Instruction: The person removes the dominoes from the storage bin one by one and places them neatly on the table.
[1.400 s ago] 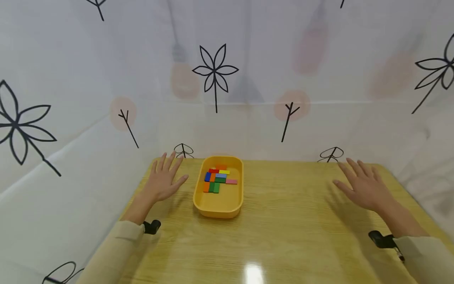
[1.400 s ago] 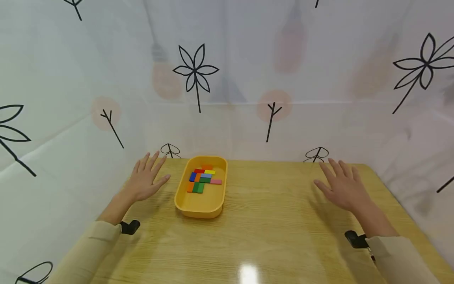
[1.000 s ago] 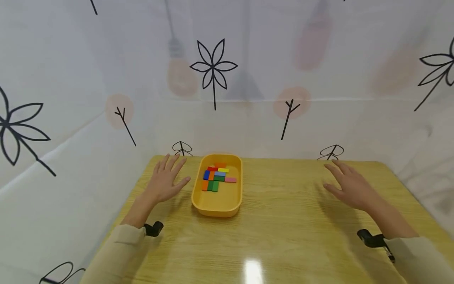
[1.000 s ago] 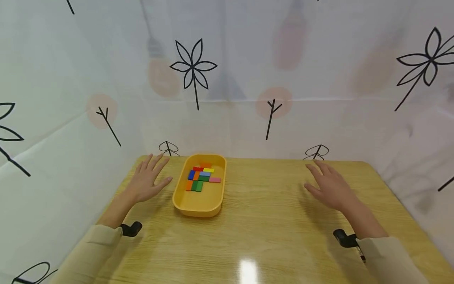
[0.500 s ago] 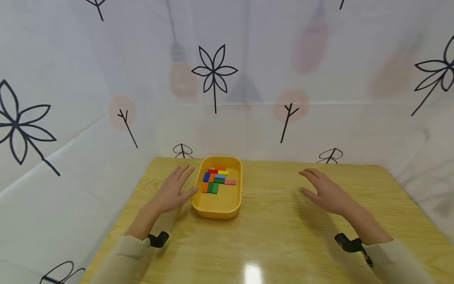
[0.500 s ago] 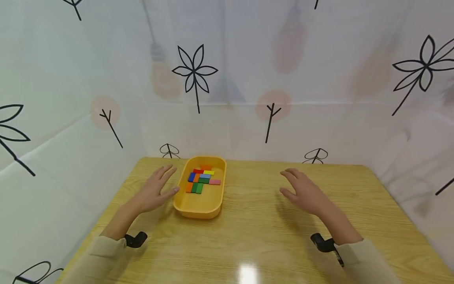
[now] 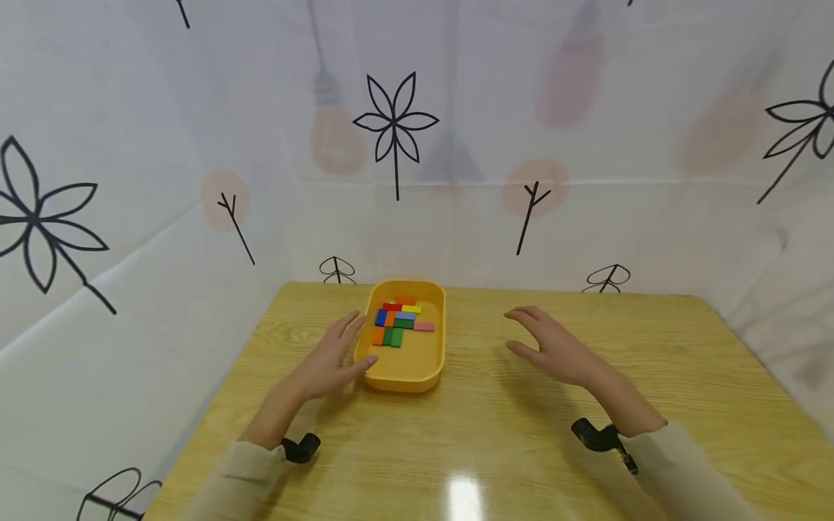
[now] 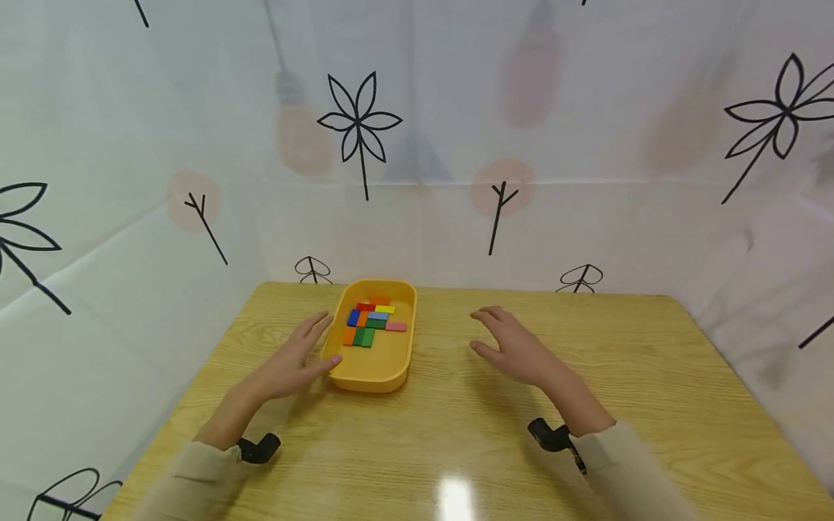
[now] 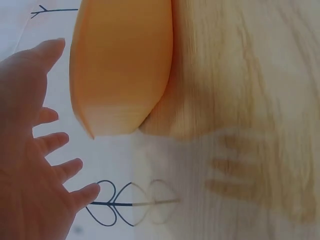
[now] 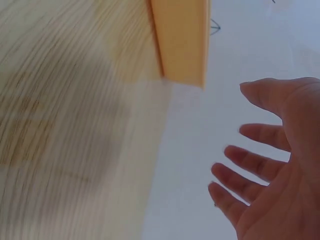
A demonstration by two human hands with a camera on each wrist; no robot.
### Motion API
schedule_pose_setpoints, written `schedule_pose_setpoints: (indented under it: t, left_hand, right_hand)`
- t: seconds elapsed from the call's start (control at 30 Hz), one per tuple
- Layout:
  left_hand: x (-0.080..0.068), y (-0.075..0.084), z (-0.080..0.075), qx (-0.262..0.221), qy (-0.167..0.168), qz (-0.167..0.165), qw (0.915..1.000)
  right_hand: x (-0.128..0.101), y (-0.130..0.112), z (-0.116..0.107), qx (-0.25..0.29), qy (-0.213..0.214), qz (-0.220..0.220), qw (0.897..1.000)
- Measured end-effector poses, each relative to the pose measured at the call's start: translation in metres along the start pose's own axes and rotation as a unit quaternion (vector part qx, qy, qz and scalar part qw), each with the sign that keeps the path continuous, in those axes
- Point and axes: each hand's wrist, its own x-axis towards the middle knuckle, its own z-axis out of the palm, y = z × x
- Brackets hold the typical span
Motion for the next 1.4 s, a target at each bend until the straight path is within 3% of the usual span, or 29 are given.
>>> schedule_pose_setpoints:
  t: [0.3,0.73,1.27,1.4]
  left_hand:
    - [0.002,0.003,0.016,0.011,-0.018,-0.025,0.9995]
    - [0.001,0.002,0.028,-0.012,-0.029,-0.057,0.9979]
    - [0.003,0.000,0.031,-0.060,-0.027,-0.062,0.9959]
    - [0.003,0.000,0.032,-0.066,-0.026,-0.061,0.9957]
  right_hand:
    - [0.019,-0.023,0.016,0.013,-0.002,-0.027,1.000]
    - [0.047,-0.047,0.037,0.044,-0.032,-0.043,0.998]
    - [0.087,-0.082,0.069,0.073,-0.048,-0.035,0.996]
    - [0.099,-0.091,0.082,0.090,-0.049,-0.013,0.995]
